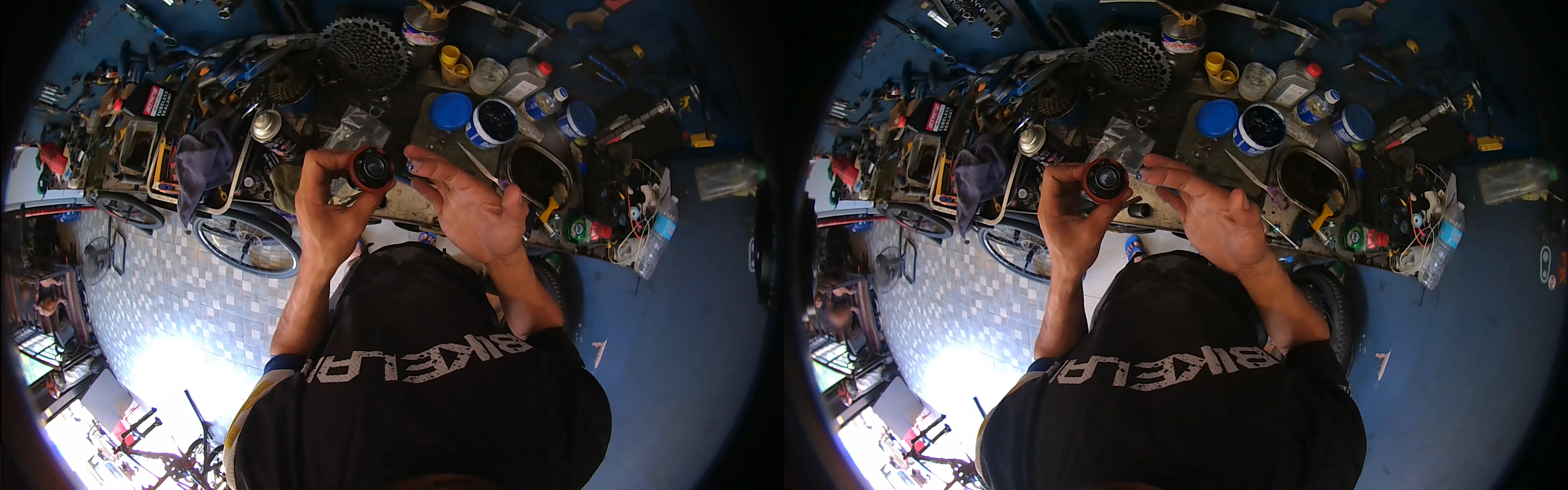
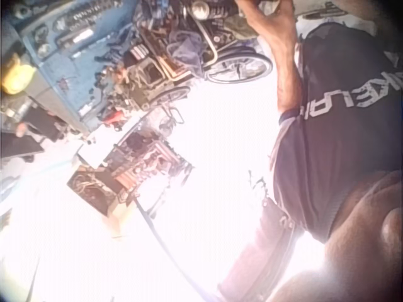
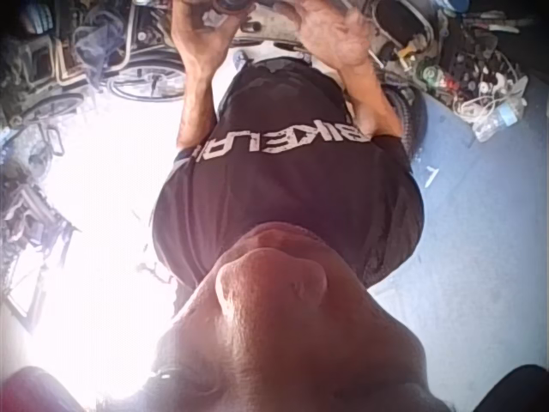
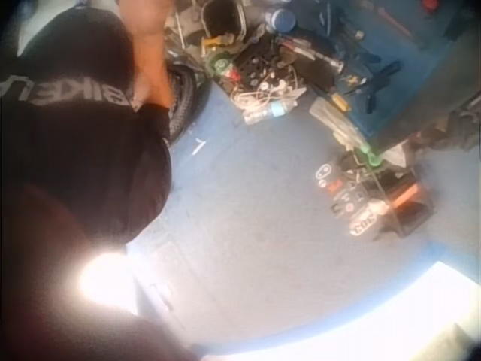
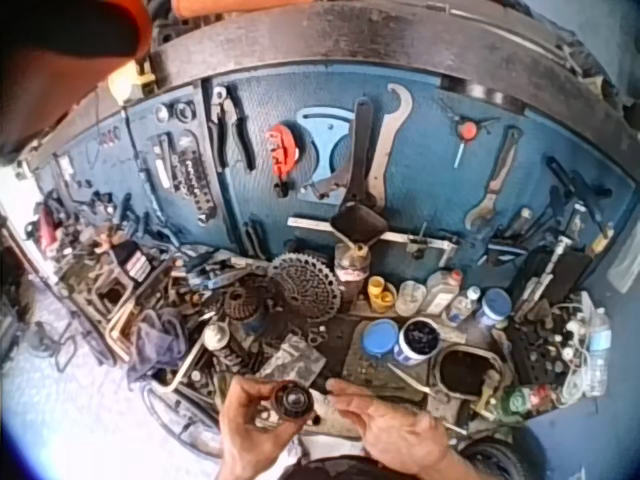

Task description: The person disassembles a bicycle hub, applies grease to the internal components, and reassembles the parts. They use a hammer to tap components into place and a cloth to wipe excess grease.

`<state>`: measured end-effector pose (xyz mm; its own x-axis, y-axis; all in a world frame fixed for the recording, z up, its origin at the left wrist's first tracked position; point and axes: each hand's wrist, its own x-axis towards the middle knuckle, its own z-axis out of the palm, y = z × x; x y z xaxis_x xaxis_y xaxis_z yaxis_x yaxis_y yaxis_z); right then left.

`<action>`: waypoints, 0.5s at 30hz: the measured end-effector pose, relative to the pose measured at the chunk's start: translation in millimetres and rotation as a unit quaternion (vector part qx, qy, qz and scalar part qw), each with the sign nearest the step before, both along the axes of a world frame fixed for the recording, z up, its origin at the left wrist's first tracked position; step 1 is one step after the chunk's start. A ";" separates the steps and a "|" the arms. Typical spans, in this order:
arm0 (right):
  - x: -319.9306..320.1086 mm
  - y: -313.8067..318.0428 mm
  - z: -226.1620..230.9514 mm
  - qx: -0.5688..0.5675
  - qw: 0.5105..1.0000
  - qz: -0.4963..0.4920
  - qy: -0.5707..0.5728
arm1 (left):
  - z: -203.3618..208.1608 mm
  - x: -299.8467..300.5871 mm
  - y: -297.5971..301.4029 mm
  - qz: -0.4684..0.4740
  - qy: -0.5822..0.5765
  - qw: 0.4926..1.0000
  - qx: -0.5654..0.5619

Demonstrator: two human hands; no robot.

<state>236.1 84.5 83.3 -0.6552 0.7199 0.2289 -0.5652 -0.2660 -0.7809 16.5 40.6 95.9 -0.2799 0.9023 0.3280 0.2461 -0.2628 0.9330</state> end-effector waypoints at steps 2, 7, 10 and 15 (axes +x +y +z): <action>0.9 0.6 3.2 0.074 0.993 -0.034 -0.081 | -1.6 -0.1 -0.4 0.001 0.000 1.000 0.001; 6.0 -1.8 22.6 0.321 0.888 -0.152 -0.293 | -0.4 0.4 0.6 0.006 0.016 1.000 0.006; 2.7 -3.2 25.2 0.407 0.820 -0.196 -0.350 | 0.7 0.3 0.3 0.012 0.029 1.000 0.001; -1.8 -6.7 32.5 0.455 0.761 -0.231 -0.401 | 1.4 -0.3 1.5 0.006 0.028 1.000 0.008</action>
<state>234.3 77.8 115.8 -0.5720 0.6982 0.4305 0.3199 0.6732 -0.6667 16.2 42.1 97.3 -0.2716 0.8932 0.3582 0.3014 -0.2746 0.9131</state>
